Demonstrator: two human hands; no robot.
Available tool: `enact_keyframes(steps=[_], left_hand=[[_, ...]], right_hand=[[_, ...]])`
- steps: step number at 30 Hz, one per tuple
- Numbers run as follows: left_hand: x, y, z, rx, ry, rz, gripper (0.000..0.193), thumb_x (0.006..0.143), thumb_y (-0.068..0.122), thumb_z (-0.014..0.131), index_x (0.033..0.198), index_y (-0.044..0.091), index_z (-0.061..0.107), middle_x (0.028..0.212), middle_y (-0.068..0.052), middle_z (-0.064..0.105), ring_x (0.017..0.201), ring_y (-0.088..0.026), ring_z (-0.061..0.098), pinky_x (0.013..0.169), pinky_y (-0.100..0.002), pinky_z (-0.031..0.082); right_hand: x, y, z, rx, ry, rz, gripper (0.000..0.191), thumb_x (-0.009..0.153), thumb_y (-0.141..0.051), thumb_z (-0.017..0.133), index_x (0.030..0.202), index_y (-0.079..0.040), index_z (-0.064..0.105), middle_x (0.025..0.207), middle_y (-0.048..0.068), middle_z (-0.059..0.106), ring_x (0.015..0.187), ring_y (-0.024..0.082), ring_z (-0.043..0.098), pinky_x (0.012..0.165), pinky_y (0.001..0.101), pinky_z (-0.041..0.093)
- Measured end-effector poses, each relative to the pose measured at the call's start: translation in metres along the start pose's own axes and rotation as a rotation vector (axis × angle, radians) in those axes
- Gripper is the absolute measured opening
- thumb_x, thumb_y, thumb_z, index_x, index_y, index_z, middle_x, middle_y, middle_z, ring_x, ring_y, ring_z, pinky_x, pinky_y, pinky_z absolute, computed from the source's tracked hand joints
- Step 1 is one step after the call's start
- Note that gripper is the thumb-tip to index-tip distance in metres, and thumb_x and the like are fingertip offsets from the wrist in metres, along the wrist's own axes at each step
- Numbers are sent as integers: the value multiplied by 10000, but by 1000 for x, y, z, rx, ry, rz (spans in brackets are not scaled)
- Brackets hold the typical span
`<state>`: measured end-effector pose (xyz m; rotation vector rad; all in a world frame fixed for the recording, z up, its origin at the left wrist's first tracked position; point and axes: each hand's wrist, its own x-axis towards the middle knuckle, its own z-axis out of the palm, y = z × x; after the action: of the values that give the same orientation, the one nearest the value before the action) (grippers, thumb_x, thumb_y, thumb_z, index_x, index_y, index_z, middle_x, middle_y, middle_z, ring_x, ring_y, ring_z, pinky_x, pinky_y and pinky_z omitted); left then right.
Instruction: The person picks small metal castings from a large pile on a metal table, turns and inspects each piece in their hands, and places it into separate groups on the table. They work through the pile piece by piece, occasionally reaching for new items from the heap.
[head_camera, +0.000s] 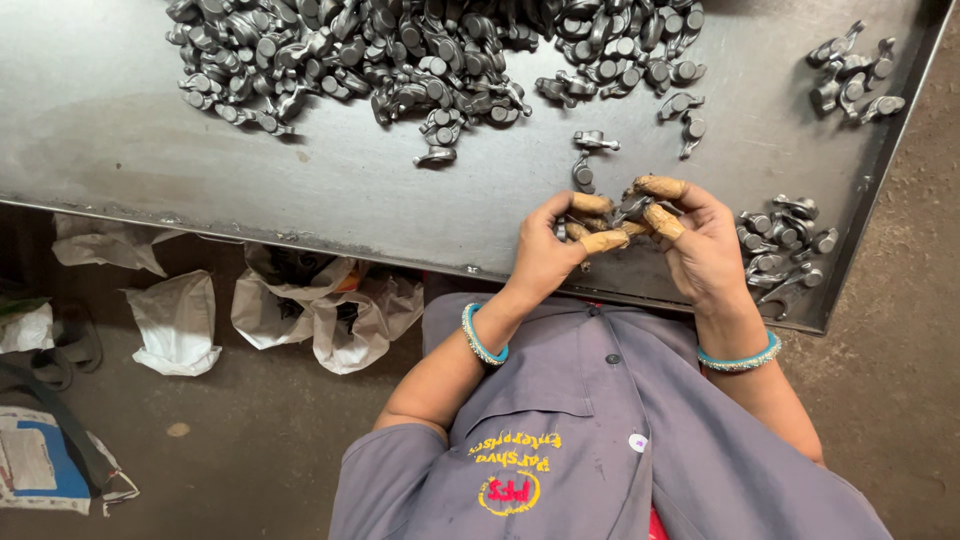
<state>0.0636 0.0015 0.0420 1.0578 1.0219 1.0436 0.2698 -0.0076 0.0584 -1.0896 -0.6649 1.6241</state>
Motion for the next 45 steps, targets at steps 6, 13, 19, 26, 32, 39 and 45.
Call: enact_keyframes(steps=[6,13,19,26,32,39,45], left_hand=[[1,-12,-2,-140,-57,-181,249,865,78,836,1083,-6,749,854,-23,708,674,-62,585,536,-228,485],[11,-21,-13,-606,-75,-437,347,969,390,635,1048,68,737,899,-30,742,656,-97,675,485,-232,512],[14,-27,-33,-637,-3,-445,322,1020,338,680,1054,25,748,881,-60,744,708,-112,677,517,-243,509],[11,-28,-50,-551,20,-372,216,978,185,719,1080,0,760,904,-70,764,729,-96,673,534,-235,510],[11,-25,-48,-549,-3,-361,218,979,148,711,1128,-2,760,909,-62,759,744,-78,663,563,-236,529],[10,-18,-38,-568,-25,-387,251,983,168,718,1177,12,748,914,-35,742,709,-65,637,558,-241,550],[8,-10,-32,-589,-44,-388,303,999,180,709,1239,-4,711,977,-58,744,748,-84,667,585,-258,579]], right_hand=[[1,0,-4,-13,12,50,282,1026,-14,640,1294,75,642,1112,133,712,905,195,717,788,325,607],[-1,-16,27,-510,-95,-128,227,981,-31,722,1204,12,719,1113,86,678,864,161,652,681,285,554],[46,-19,65,-1410,70,-686,365,813,-21,855,1153,-63,728,1085,106,667,993,310,587,838,365,543],[60,-3,50,-1118,155,-565,329,877,76,797,1167,-36,689,1087,110,685,956,210,699,806,317,592],[36,-4,26,-1077,166,-736,270,931,89,832,1110,21,642,1077,123,697,918,203,704,817,305,586],[22,-1,21,-973,154,-658,281,924,96,832,1108,23,632,1072,116,725,927,173,711,840,289,590],[18,-1,24,-776,105,-521,292,915,103,810,1130,43,623,1080,94,720,978,144,706,882,276,585]])
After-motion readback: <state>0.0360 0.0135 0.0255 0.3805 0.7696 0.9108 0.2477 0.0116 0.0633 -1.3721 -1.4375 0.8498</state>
